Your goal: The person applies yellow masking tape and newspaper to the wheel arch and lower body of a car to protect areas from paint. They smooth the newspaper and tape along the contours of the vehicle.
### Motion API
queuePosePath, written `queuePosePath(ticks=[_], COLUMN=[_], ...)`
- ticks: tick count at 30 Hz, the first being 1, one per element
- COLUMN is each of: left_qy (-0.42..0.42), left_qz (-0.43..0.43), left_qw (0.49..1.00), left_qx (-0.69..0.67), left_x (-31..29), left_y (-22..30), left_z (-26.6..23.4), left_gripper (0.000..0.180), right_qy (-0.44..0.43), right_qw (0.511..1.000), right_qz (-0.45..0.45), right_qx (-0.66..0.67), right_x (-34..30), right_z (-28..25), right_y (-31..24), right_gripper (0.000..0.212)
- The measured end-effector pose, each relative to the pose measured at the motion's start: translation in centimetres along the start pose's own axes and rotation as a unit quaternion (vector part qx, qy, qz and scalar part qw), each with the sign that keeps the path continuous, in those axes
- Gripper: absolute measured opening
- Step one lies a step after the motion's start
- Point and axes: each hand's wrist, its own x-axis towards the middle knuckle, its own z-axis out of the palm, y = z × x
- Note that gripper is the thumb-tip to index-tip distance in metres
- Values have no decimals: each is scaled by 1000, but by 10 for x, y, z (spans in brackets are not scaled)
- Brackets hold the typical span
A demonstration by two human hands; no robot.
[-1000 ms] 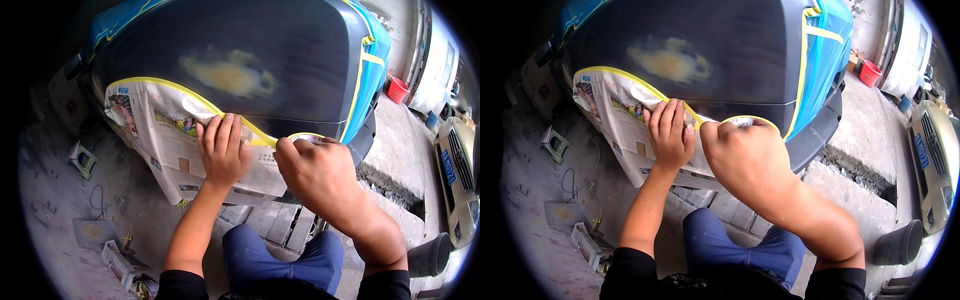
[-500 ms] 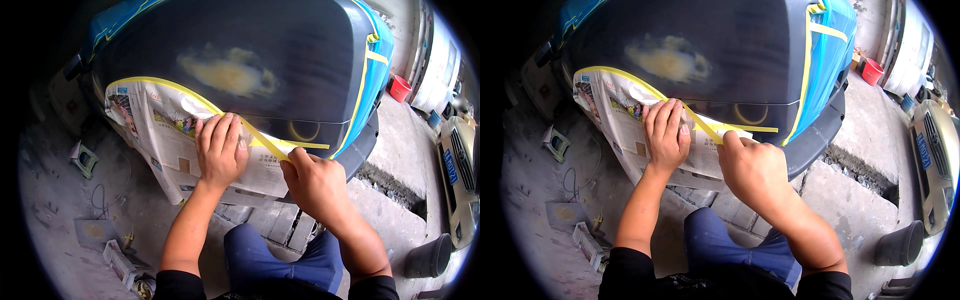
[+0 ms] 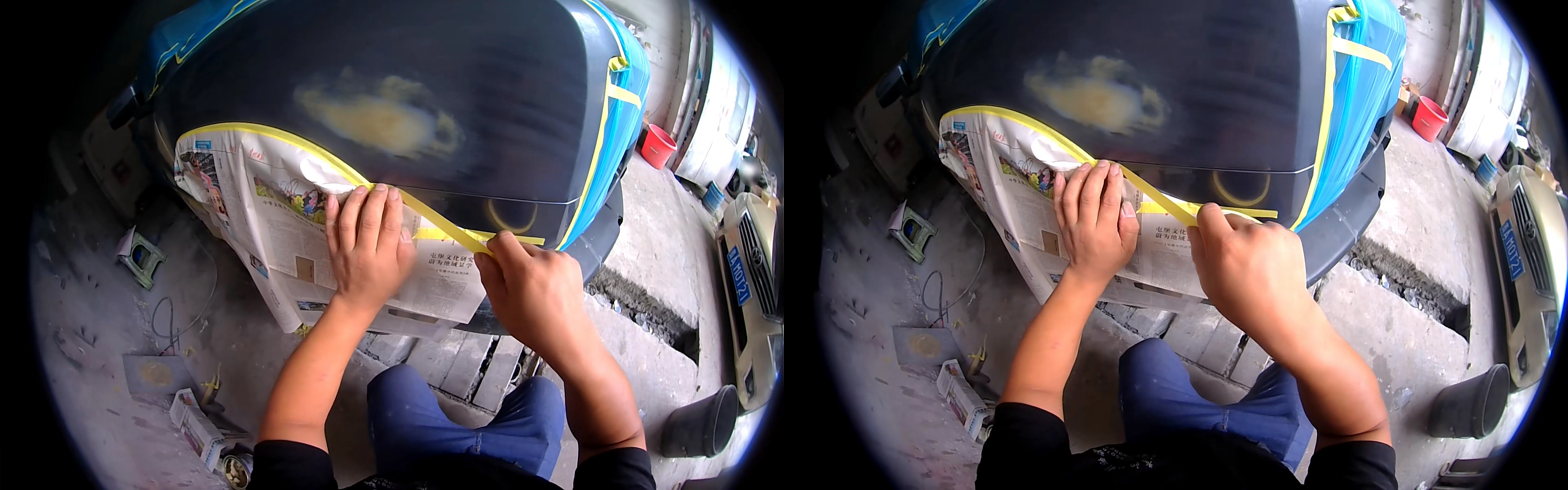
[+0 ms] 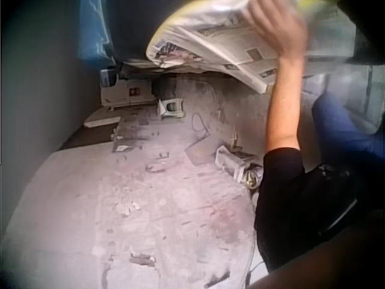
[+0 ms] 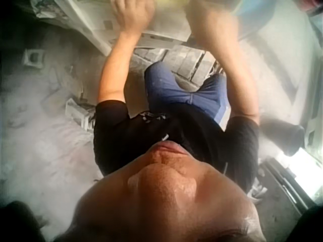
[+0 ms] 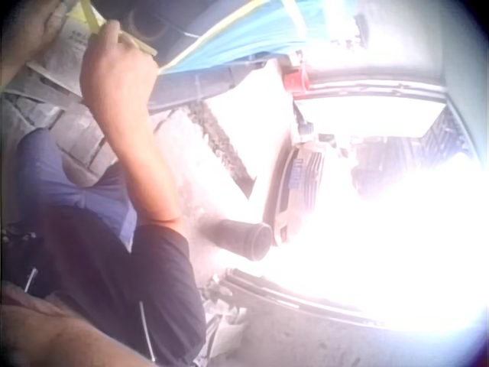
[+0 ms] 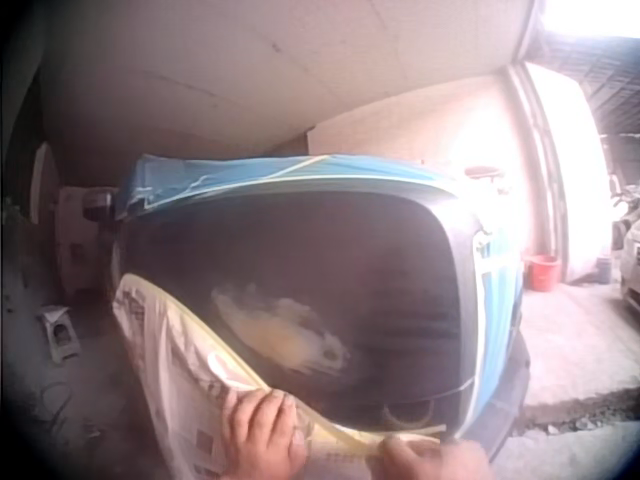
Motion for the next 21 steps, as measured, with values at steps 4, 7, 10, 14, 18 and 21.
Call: queuePosePath(ticks=[4, 7, 10, 14, 18, 21], left_qy=[2, 4, -2, -25, -27, -23], left_qz=[-22, -37, -50, -50, -34, -32], left_qw=[999, 998, 998, 998, 999, 999], left_qx=[37, 45, 40, 22, 5, 4], left_x=[-2, -1, -2, -4, -8, -10], left_y=[10, 15, 20, 18, 10, 10], left_z=[6, 6, 5, 1, 1, 3], left_gripper=[46, 47, 49, 51, 52, 51], right_qy=[3, -2, -9, -26, -22, -34], right_qw=[992, 979, 969, 970, 970, 971], right_qz=[-103, -155, -183, -163, -153, -153], right_qx=[-76, -129, -169, -178, -188, -183], right_x=[-2, 0, 3, 10, 15, 16], right_z=[-9, -17, -21, -25, -28, -28], right_y=[-7, -13, -16, -11, -10, -11], right_gripper=[13, 22, 25, 23, 22, 22])
